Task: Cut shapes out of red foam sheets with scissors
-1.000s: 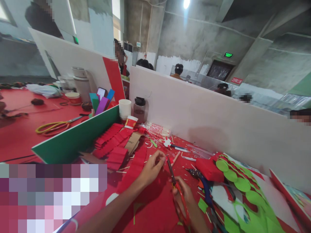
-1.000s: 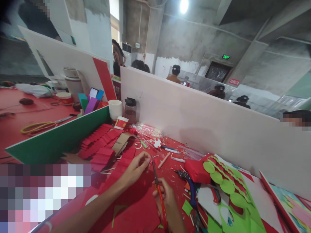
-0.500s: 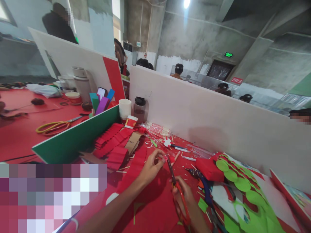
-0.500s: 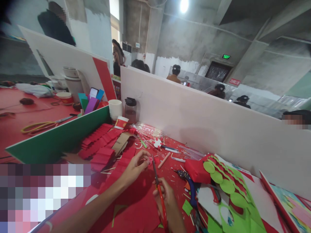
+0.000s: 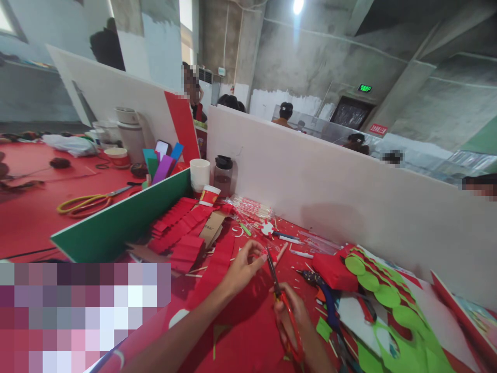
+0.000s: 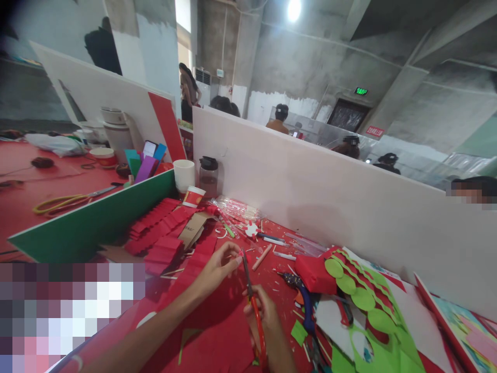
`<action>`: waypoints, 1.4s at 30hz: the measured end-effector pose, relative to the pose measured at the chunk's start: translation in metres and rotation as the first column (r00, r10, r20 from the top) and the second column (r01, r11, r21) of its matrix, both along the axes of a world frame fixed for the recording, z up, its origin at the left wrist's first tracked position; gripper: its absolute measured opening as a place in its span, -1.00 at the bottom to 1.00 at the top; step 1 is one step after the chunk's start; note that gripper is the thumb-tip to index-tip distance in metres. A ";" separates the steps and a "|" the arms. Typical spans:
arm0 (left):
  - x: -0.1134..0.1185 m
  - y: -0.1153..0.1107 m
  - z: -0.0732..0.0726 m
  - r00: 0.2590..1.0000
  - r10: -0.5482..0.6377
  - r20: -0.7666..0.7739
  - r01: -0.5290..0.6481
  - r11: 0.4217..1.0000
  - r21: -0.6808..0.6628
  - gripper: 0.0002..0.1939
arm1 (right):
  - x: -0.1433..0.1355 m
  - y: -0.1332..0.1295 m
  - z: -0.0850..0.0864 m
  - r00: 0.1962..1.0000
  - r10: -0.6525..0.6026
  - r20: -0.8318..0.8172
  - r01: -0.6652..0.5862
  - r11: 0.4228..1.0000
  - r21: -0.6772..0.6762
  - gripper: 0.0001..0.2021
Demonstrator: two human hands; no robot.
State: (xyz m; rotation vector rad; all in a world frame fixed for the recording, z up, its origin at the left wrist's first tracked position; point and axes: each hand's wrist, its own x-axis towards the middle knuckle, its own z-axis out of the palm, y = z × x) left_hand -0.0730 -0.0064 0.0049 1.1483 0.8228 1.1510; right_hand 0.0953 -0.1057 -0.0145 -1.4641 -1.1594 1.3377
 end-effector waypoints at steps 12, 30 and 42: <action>0.000 0.003 -0.007 0.996 -0.020 -0.085 0.027 0.996 0.089 -0.68 | -0.002 0.002 0.001 0.993 0.118 -0.009 -0.117 0.990 0.079 -0.31; -0.003 0.006 -0.009 0.987 -0.039 -0.157 0.054 0.994 0.093 -0.80 | 0.007 0.007 0.000 0.979 0.191 0.077 -0.202 0.965 0.169 -0.15; -0.003 0.007 -0.009 0.978 -0.059 -0.198 0.074 0.995 0.071 -0.84 | 0.020 0.007 0.010 0.941 0.230 0.248 -0.273 0.950 0.154 -0.21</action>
